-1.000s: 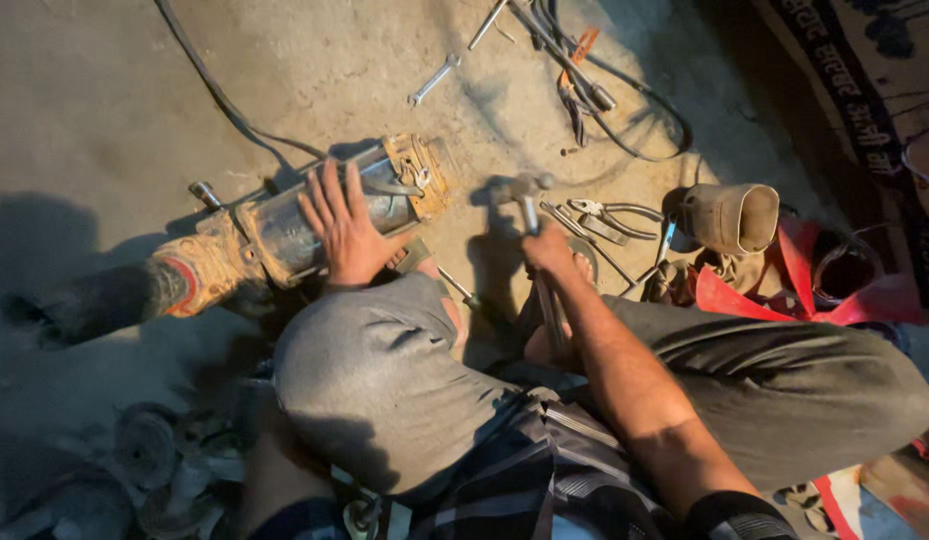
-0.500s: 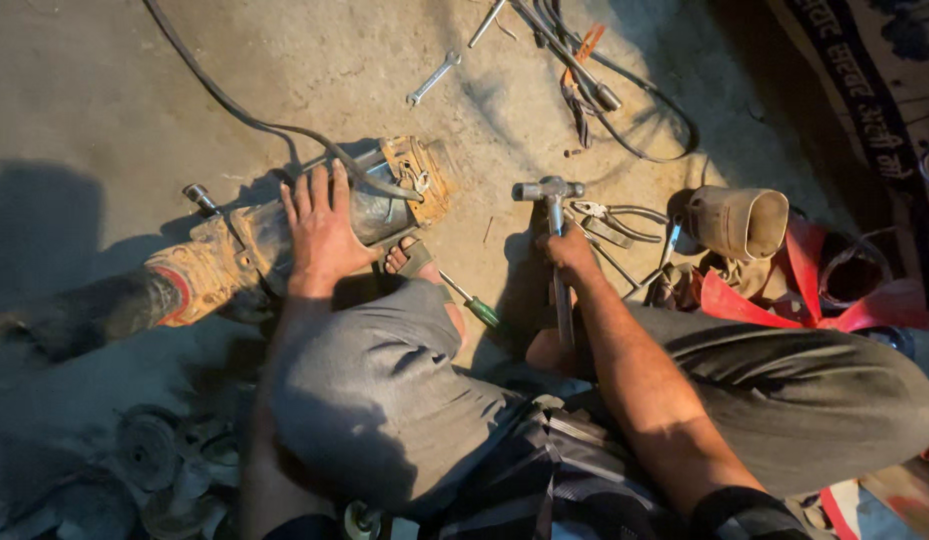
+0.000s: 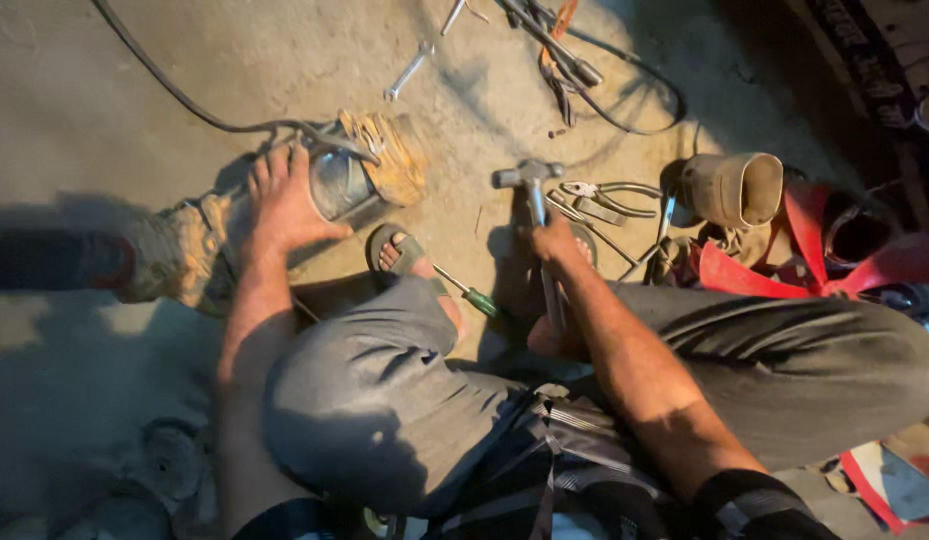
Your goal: The person sits on the floor and uses a wrench and hammer to loosen and remove bolts from a cylindrical motor housing. They repeatedly strike the housing and adjust the bolts with the wrench throughout the clip.
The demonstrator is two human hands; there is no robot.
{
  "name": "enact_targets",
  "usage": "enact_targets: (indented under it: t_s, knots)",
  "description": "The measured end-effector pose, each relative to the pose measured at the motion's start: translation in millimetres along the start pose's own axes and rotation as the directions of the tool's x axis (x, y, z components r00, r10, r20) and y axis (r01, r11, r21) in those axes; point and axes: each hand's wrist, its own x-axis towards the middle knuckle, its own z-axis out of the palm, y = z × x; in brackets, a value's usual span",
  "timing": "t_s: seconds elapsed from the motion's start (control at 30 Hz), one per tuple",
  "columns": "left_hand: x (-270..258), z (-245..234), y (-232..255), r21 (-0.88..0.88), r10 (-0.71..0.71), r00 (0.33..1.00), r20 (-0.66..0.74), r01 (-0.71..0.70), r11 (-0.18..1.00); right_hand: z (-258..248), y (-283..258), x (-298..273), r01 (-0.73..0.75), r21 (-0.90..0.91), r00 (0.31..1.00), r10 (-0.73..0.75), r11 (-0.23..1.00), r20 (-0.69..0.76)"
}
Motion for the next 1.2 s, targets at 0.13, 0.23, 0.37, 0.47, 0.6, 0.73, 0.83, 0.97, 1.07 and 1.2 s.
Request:
enact_targets:
  t_s: [0.13, 0.23, 0.37, 0.47, 0.6, 0.73, 0.83, 0.97, 1.07, 1.2]
  knots:
    - [16, -4, -13, -0.028, -0.001, 1.000, 0.014, 0.001, 1.000, 6, -28, 9, 0.095, -0.021, 0.995, -0.095, 0.995, 0.007]
    - [26, -7, -21, -0.086, 0.022, 1.000, 0.002, -0.022, 0.996, 16, -58, -2, 0.145, 0.121, 0.989, -0.149, 0.982, 0.022]
    - [38, -12, -32, -0.171, 0.058, 0.997, -0.051, -0.066, 0.983, 13, -108, -4, 0.120, 0.271, 0.988, -0.141, 0.955, 0.061]
    - [45, -10, -34, -0.190, 0.076, 0.995, -0.061, -0.086, 0.978, 3, -130, -1, 0.079, 0.292, 0.991, -0.108, 0.953, 0.084]
    - [49, -10, -37, -0.163, 0.052, 0.997, -0.059, -0.061, 0.985, 12, -148, 9, 0.046, 0.277, 0.997, -0.060, 0.960, 0.043]
    - [41, -1, -42, -0.152, 0.063, 0.995, -0.076, -0.074, 0.986, 56, -144, 22, 0.084, 0.146, 0.995, -0.092, 0.986, 0.045]
    - [41, 0, -43, -0.158, 0.061, 0.995, -0.076, -0.073, 0.985, 70, -137, 31, 0.137, 0.030, 0.957, -0.140, 0.990, 0.255]
    - [53, -6, -41, -0.168, 0.074, 0.995, -0.074, -0.085, 0.982, 49, -134, 38, 0.096, 0.063, 0.979, -0.106, 0.993, 0.172]
    - [45, -2, -49, -0.178, 0.064, 0.996, -0.061, -0.074, 0.981, 23, -127, 44, -0.035, 0.513, 0.998, 0.000, 0.858, 0.068]
    - [60, -10, -47, -0.166, 0.076, 0.996, -0.038, -0.081, 0.983, 12, -133, 56, -0.084, 0.576, 0.995, 0.103, 0.813, 0.000]
